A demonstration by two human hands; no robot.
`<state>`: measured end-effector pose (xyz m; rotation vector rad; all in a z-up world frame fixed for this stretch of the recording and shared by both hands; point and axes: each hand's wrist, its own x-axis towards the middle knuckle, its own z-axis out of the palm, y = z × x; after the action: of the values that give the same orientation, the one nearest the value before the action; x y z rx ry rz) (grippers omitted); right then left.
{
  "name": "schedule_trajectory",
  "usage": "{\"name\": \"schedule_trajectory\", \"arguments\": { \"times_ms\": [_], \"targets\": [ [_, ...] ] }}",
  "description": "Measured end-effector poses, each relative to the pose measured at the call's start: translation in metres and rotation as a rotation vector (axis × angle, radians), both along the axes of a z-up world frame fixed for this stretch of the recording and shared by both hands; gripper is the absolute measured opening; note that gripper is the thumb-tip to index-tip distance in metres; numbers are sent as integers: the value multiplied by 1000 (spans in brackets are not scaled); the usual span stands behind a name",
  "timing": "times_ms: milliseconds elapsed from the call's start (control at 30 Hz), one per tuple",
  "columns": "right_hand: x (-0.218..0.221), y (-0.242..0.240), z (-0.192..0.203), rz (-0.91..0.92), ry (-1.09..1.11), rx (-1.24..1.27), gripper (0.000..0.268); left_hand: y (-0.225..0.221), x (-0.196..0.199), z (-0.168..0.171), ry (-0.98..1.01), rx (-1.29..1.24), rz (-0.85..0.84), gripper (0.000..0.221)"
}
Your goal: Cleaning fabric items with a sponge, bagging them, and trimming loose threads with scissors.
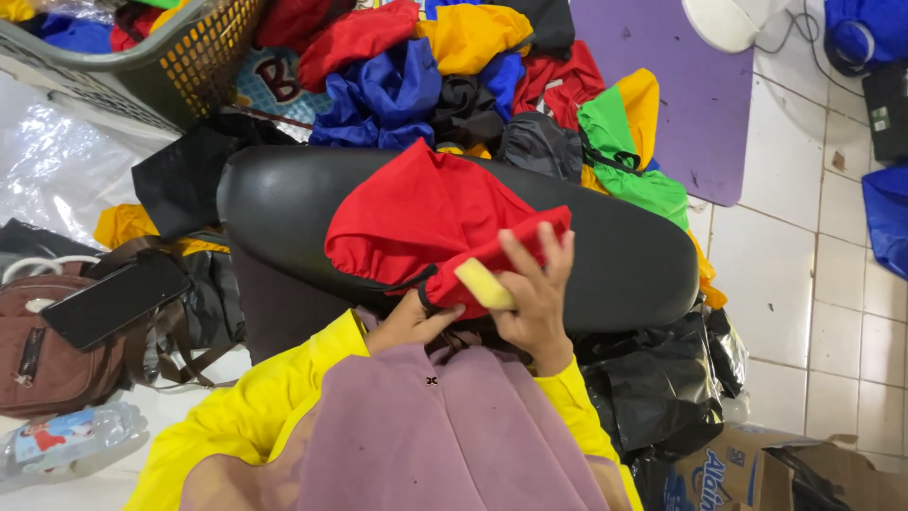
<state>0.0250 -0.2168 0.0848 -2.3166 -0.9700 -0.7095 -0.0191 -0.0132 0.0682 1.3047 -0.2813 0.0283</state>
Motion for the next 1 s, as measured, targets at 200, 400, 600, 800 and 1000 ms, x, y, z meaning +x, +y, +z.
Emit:
{"name": "schedule_trajectory", "arguments": {
  "times_ms": [200, 400, 600, 800, 1000],
  "targets": [
    [30, 11, -26, 8, 341, -197, 45, 11, -4, 30, -42, 235, 158, 16],
    [23, 7, -53, -64, 500, -220, 47, 31, -25, -53, -558, 799, 774, 30],
    [10, 14, -70, -154, 403, -198, 52, 15, -9, -20, -1047, 919, 504, 44],
    [24, -31, -92, -212, 355, -2, 45, 20, -18, -65, -649, 1276, 335, 108],
    [8, -32, -32, -161, 494, 383, 41, 7, -6, -121, -620, 1138, 502, 55]
  ]
}}
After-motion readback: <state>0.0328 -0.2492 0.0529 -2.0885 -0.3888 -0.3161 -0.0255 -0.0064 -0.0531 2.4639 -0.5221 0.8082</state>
